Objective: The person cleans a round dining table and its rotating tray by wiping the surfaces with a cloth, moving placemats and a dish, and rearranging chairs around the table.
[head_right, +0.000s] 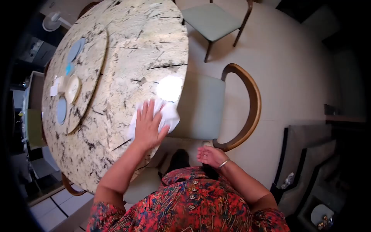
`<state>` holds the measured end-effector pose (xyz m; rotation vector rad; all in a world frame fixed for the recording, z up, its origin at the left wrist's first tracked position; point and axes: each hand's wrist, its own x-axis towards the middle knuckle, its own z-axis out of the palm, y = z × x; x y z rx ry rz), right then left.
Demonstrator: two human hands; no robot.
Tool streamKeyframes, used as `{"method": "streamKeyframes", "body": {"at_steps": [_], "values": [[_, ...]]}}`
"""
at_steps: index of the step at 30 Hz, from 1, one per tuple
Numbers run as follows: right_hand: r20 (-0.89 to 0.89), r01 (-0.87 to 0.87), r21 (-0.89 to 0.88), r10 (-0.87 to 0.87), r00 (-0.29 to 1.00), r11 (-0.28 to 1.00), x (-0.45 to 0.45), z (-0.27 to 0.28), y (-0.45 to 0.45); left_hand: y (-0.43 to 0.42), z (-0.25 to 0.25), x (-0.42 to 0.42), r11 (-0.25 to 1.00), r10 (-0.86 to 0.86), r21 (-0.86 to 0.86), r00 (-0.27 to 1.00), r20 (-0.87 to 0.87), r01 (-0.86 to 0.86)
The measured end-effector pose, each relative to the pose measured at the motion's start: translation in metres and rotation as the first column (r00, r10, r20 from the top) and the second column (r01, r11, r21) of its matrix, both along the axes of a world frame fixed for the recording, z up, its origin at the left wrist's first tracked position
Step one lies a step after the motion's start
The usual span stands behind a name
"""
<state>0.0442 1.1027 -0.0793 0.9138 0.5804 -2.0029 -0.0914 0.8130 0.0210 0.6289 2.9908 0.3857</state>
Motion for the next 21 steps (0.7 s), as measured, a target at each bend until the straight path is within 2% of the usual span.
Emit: {"method": "streamKeyframes", "body": {"at_steps": [3,5,7,8,10,14,15,16,17,19,21], "values": [[-0.027,0.037,0.059,-0.036,0.999,0.998,-0.010,0.018,-0.005,0.042,-0.010,-0.094,0.993,-0.101,0.044,0.986,-0.133,0.108],[-0.043,0.071,0.055,-0.068,0.997,0.996,-0.018,0.035,-0.003,0.053,-0.034,-0.156,1.000,-0.016,-0.022,0.975,-0.223,0.011],[-0.061,0.107,0.095,-0.101,0.993,0.990,-0.022,0.048,0.003,0.035,-0.023,-0.204,0.969,0.222,-0.092,0.972,-0.073,-0.228],[-0.074,0.116,0.090,-0.109,0.991,0.989,-0.022,0.055,0.007,0.014,-0.026,-0.219,0.933,0.339,-0.101,0.937,-0.081,-0.347],[-0.117,0.143,0.076,-0.133,0.984,0.987,-0.021,0.060,0.017,-0.038,-0.037,-0.230,0.886,0.426,-0.129,0.892,-0.149,-0.445],[-0.157,0.227,-0.002,-0.224,0.962,0.974,-0.015,0.059,0.047,-0.136,-0.055,-0.190,0.724,0.635,-0.156,0.737,-0.229,-0.672],[-0.175,0.245,-0.017,-0.244,0.954,0.969,-0.013,0.059,0.057,-0.167,-0.063,-0.174,0.725,0.621,-0.201,0.752,-0.221,-0.659],[-0.179,0.255,-0.042,-0.259,0.949,0.966,-0.011,0.058,0.068,-0.184,-0.065,-0.150,0.688,0.670,-0.178,0.710,-0.216,-0.704],[-0.180,0.260,-0.070,-0.268,0.946,0.963,-0.007,0.058,0.079,-0.172,-0.043,-0.120,0.567,0.781,-0.226,0.604,-0.158,-0.792],[-0.195,0.244,-0.076,-0.254,0.947,0.967,-0.001,0.062,0.110,-0.150,-0.025,-0.058,0.372,0.896,-0.261,0.419,-0.150,-0.891],[-0.185,0.258,-0.042,-0.262,0.947,0.965,0.007,0.058,0.148,-0.149,-0.045,-0.002,0.355,0.885,-0.242,0.408,-0.226,-0.903]]}}
